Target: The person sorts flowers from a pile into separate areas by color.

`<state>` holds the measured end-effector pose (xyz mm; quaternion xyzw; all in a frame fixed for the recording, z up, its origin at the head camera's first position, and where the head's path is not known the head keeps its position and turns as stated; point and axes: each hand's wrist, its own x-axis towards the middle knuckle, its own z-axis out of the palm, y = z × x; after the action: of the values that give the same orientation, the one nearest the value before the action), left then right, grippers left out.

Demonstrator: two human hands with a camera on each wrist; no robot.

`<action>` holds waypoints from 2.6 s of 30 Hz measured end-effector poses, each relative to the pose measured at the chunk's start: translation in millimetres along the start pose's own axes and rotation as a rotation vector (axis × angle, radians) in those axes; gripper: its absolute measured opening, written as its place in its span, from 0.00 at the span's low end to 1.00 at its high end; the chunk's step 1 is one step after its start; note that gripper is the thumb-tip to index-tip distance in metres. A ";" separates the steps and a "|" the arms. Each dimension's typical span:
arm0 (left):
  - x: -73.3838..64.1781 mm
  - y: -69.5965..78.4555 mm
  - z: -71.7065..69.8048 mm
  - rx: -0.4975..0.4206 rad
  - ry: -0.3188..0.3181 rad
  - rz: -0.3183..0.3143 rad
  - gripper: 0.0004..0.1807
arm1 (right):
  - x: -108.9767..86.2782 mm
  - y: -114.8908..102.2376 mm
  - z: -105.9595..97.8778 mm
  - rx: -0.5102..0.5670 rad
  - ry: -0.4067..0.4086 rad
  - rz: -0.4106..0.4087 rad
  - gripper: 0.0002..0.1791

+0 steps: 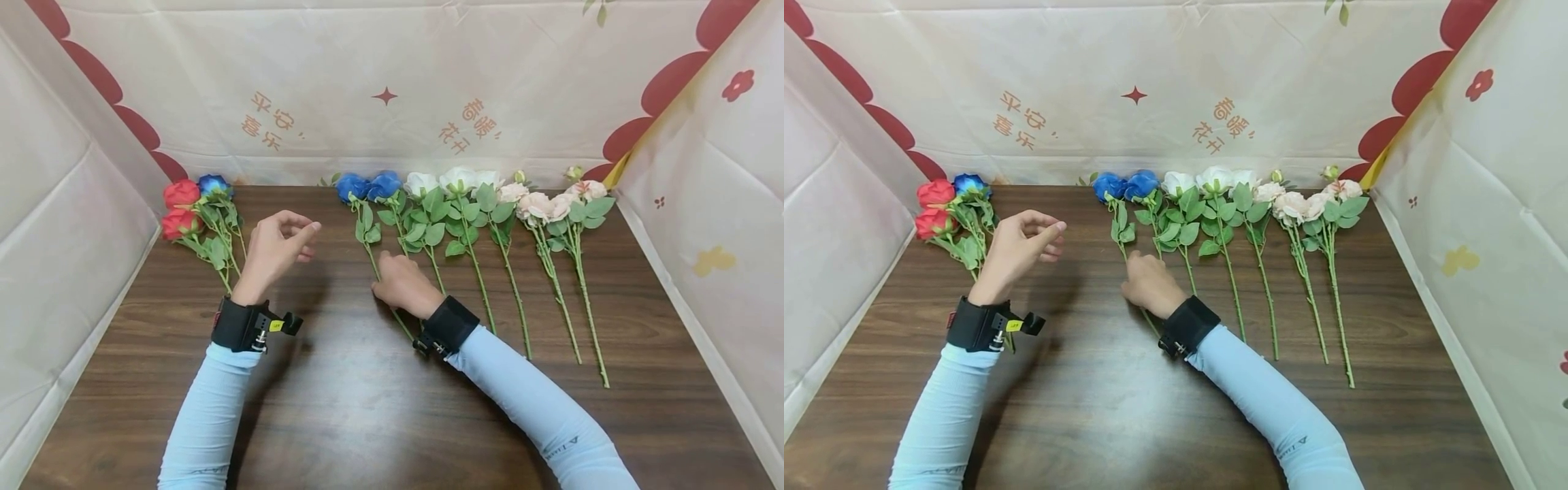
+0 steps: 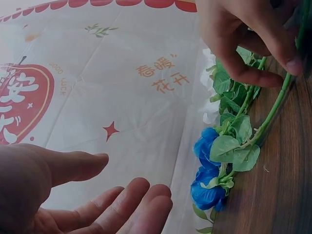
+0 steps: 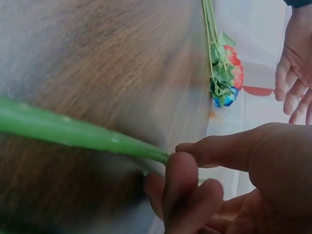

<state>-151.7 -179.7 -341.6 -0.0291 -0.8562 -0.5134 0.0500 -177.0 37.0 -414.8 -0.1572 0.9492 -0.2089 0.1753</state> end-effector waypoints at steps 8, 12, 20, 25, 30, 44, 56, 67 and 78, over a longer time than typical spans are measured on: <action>9.0 -26.7 5.2 0.078 0.019 0.018 0.21 | -11.5 9.3 -13.5 0.013 0.129 -0.041 0.13; 7.3 -26.8 6.3 0.131 0.025 0.031 0.19 | -25.3 17.0 -26.4 0.090 0.167 -0.069 0.10; 9.9 -29.3 4.7 0.299 0.089 0.081 0.16 | -52.4 27.1 -53.9 0.182 0.193 -0.098 0.09; 12.3 -36.2 0.3 0.465 0.185 0.119 0.15 | -61.9 34.4 -60.0 0.236 0.173 -0.114 0.09; 17.7 -54.6 -13.0 0.588 0.261 0.101 0.16 | -64.3 37.4 -62.0 0.256 0.163 -0.148 0.09; 20.7 -106.4 -47.9 0.817 0.136 -0.290 0.18 | -67.6 37.9 -61.8 0.274 0.151 -0.179 0.09; 24.6 -115.7 -44.1 0.814 0.151 -0.304 0.09 | -66.8 37.8 -59.4 0.254 0.145 -0.185 0.11; 23.3 -115.4 -40.8 0.785 0.130 -0.331 0.20 | -66.9 38.4 -60.0 0.248 0.141 -0.191 0.11; 21.8 -111.0 -50.1 0.748 0.072 -0.294 0.20 | -65.6 38.9 -58.1 0.245 0.134 -0.192 0.11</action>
<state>-181.8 -276.3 -412.9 0.1317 -0.9767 -0.1687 0.0130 -150.6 114.9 -365.4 -0.2103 0.9067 -0.3490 0.1088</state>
